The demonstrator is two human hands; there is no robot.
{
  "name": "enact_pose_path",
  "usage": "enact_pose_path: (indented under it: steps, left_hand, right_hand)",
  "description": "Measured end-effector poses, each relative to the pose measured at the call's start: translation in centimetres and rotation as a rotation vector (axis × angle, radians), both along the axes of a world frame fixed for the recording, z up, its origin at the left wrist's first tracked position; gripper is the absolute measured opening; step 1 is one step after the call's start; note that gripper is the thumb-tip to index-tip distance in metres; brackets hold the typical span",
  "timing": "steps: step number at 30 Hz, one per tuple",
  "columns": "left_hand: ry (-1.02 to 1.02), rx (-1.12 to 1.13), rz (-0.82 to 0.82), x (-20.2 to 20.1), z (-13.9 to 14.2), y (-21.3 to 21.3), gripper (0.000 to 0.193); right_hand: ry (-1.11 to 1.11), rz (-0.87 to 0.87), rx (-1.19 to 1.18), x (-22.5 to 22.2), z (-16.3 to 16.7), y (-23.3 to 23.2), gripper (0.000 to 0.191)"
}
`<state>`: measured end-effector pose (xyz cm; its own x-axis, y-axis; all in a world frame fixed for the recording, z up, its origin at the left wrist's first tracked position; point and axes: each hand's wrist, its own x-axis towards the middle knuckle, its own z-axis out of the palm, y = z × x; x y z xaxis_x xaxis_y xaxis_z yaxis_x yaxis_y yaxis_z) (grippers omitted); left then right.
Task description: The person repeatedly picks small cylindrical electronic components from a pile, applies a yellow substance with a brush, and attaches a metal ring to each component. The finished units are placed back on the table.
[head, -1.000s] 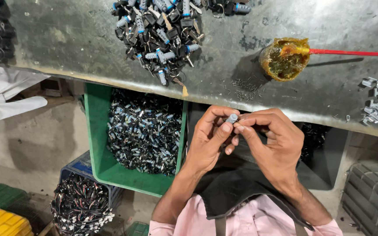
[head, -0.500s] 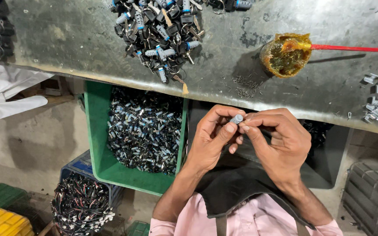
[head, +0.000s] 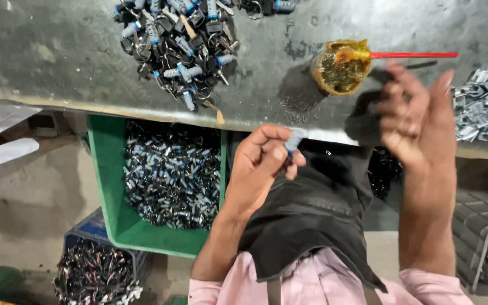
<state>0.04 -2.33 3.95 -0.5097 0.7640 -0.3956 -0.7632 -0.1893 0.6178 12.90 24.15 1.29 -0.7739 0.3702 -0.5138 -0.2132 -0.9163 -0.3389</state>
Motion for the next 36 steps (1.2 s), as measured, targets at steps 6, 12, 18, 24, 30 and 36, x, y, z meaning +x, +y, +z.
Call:
enact_pose_path:
  steps: [6, 12, 18, 24, 30, 36]
  left_hand:
    - [-0.004, 0.025, 0.054, -0.4, -0.3, 1.4, 0.025]
    - [-0.153, 0.094, 0.095, -0.8, -2.5, 4.2, 0.028]
    - [-0.28, 0.159, 0.1, -0.6, -3.2, 4.6, 0.028]
    - [-0.32, 0.171, 0.115, 0.1, -4.2, 4.1, 0.024]
    - [-0.232, 0.358, 0.096, -1.5, 0.0, 2.0, 0.028]
    - [1.686, -0.947, -0.527, -6.8, 5.2, -9.5, 0.02]
  right_hand:
    - [-0.404, -0.131, 0.972, -0.1, 2.7, 1.2, 0.026]
    - [-0.493, -0.182, 1.302, 3.7, 3.7, -2.2, 0.017]
    - [-0.34, -0.323, 1.127, 4.4, 2.8, -3.7, 0.017]
    - [-0.31, -0.337, 1.193, 4.5, 0.9, -3.5, 0.019]
    - [-0.399, -0.224, 1.299, 0.6, 3.5, -2.1, 0.018]
    - [-0.519, 0.679, 1.627, -1.2, 7.2, -6.1, 0.021]
